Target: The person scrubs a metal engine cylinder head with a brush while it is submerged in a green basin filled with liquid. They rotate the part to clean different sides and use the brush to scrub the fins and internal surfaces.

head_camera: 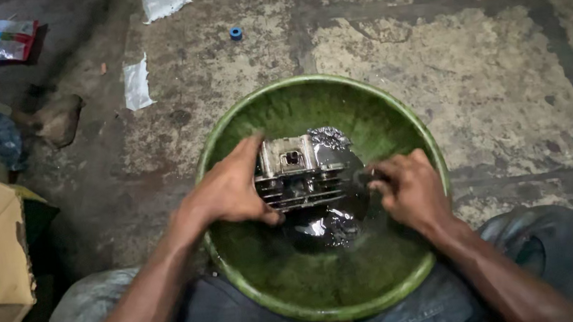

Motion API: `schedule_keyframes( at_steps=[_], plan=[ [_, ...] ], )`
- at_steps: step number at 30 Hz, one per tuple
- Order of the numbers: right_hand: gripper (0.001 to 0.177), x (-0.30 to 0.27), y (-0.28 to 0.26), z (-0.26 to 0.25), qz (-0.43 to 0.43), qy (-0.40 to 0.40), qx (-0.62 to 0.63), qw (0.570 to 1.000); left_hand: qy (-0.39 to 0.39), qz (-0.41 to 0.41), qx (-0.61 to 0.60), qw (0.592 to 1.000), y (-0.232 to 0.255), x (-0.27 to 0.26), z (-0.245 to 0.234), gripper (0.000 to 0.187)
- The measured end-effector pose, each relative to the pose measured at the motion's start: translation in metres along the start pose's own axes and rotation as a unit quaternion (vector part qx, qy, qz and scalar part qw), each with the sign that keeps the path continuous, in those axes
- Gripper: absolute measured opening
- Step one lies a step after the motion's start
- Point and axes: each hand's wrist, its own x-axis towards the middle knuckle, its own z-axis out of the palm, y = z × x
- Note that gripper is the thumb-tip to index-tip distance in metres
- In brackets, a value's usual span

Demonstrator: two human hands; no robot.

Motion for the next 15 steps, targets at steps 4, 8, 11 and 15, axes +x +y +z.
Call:
schedule_keyframes(
  at_steps=[4, 8, 11, 15],
  plan=[
    [0.041, 0.014, 0.006, 0.013, 0.111, -0.010, 0.059, 0.992, 0.010, 0.008, 0.046, 0.999, 0.017, -0.013, -0.007, 0.139],
    [0.047, 0.025, 0.009, 0.021, 0.140, -0.024, 0.089, 0.986, -0.056, -0.017, 0.214, 0.975, 0.056, -0.006, -0.013, 0.128],
    [0.046, 0.032, 0.005, 0.018, 0.159, -0.059, 0.031, 0.985, -0.082, -0.016, 0.282, 0.956, 0.079, 0.018, -0.002, 0.122],
    [0.050, 0.034, 0.001, 0.017, 0.184, -0.132, -0.045, 0.973, -0.110, -0.038, 0.305, 0.945, 0.093, 0.055, 0.013, 0.130]
  ],
)
